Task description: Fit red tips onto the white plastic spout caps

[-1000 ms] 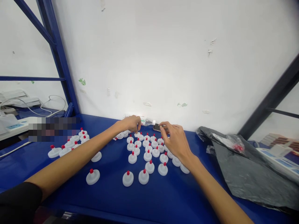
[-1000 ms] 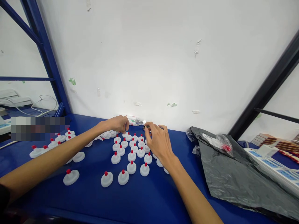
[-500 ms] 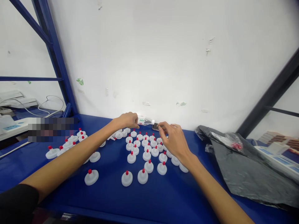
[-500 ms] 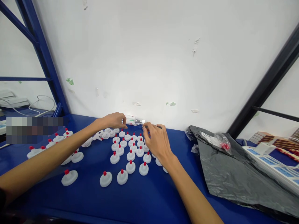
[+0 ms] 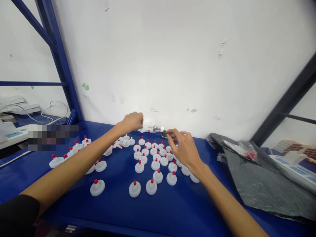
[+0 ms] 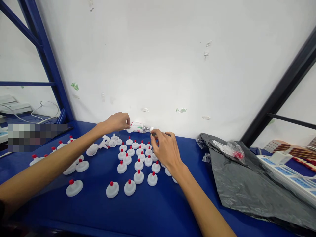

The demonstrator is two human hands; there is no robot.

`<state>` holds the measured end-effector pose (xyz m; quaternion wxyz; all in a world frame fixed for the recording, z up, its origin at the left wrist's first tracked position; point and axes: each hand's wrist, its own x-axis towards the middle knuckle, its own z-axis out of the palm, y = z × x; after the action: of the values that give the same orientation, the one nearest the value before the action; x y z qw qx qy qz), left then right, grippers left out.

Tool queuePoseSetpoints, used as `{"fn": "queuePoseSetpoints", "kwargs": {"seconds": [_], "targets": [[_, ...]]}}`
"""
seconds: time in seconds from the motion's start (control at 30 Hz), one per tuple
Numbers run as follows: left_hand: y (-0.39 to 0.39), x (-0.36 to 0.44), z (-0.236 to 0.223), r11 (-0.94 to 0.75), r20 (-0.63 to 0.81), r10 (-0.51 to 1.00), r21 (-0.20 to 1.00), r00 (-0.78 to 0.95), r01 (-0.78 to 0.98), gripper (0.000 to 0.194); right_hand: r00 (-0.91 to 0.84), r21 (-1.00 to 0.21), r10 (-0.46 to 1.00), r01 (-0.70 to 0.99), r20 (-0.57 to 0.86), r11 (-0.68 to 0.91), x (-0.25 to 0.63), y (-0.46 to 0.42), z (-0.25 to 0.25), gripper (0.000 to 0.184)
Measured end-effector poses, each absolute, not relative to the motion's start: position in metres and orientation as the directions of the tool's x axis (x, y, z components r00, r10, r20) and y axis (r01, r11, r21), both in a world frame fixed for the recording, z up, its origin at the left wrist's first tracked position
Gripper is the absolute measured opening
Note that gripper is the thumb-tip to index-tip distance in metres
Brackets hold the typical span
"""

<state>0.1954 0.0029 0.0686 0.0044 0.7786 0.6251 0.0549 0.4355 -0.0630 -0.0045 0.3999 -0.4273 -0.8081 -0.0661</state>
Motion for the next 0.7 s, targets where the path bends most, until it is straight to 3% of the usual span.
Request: {"fn": "queuePoseSetpoints", "kwargs": {"seconds": [0.07,0.17,0.3,0.4,0.5,0.57,0.63,0.7], "targets": [[-0.006,0.204,0.078,-0.343,0.073,0.939,0.213,0.335,0.915,0.025,-0.309,-0.240,0.639,0.744,0.704,0.624,0.435,-0.064,-0.004,0.028],[-0.022,0.219,0.086,-0.531,0.064,0.811,0.494,0.581,0.688,0.024,-0.329,-0.219,0.637,0.749,0.697,0.626,0.434,-0.066,-0.003,0.047],[-0.036,0.232,0.088,-0.561,0.075,0.764,0.569,0.641,0.602,0.028,-0.393,-0.152,0.616,0.748,0.683,0.646,0.430,-0.069,-0.003,0.029],[-0.035,0.226,0.090,-0.527,-0.005,0.805,0.456,0.594,0.717,0.033,-0.390,-0.147,0.618,0.755,0.682,0.639,0.429,-0.070,-0.004,0.027],[-0.030,0.214,0.089,-0.324,-0.144,0.928,0.140,0.343,0.936,0.026,-0.370,-0.153,0.627,0.769,0.686,0.620,0.430,-0.068,-0.004,0.029],[-0.025,0.207,0.085,-0.157,-0.204,0.968,-0.027,0.148,0.987,0.015,-0.359,-0.156,0.632,0.776,0.687,0.611,0.432,-0.067,-0.004,0.029],[-0.021,0.202,0.080,-0.064,-0.264,0.964,-0.084,0.040,0.994,0.006,-0.354,-0.158,0.636,0.780,0.686,0.605,0.432,-0.066,-0.004,0.029],[-0.017,0.201,0.074,-0.019,-0.322,0.946,-0.101,-0.015,0.995,0.013,-0.355,-0.158,0.638,0.782,0.683,0.603,0.432,-0.066,-0.004,0.029]]}}
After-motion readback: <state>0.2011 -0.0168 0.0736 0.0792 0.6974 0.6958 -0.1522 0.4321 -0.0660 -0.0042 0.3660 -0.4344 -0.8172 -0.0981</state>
